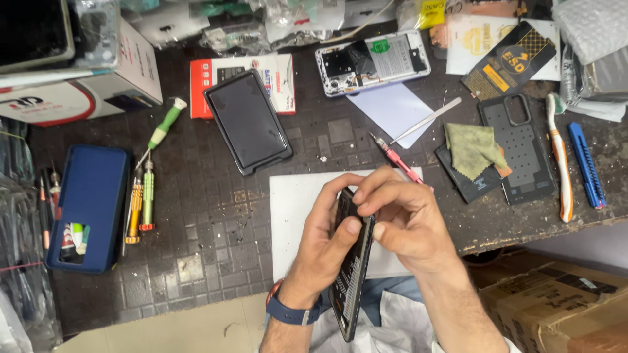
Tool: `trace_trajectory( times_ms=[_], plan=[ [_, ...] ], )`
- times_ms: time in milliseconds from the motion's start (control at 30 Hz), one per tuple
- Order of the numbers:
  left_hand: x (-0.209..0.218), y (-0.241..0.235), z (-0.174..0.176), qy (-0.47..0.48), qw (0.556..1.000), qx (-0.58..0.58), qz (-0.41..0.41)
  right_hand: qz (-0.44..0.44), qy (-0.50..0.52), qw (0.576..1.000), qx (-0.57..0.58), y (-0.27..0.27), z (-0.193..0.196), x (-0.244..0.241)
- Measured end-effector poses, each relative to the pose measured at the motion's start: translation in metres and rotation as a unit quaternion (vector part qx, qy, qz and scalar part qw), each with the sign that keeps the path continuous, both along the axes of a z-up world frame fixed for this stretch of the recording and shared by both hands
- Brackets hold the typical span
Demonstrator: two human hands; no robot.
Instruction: The person disassembles a smartphone, removes the battery, and uses a screwdriver to adjust internal components. They then reassemble the phone and test the screen by turning it on.
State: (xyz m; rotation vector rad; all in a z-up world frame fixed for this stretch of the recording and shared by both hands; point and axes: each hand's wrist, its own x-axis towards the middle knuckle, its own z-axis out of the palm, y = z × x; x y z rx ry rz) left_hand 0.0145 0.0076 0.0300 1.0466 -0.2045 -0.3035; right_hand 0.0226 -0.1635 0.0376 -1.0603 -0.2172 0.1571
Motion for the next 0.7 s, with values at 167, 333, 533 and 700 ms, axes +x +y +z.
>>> trace_trajectory(
  times_ms=[167,333,533,700],
  plan=[
    [0.005,0.0,0.019,0.061,0.998,-0.018,0.001,-0.024,0.018,1.0,-0.005,0.004,0.0,0.002],
    [0.005,0.002,0.027,0.044,0.996,-0.053,-0.052,-0.023,0.036,0.999,0.001,0.0,0.003,0.006],
    [0.001,0.003,0.023,0.05,0.996,-0.042,-0.061,0.015,0.033,0.998,-0.057,-0.01,0.009,0.004],
    [0.003,0.003,0.024,0.025,0.998,-0.039,-0.047,0.013,0.031,0.998,-0.047,-0.004,0.011,0.002]
  ],
)
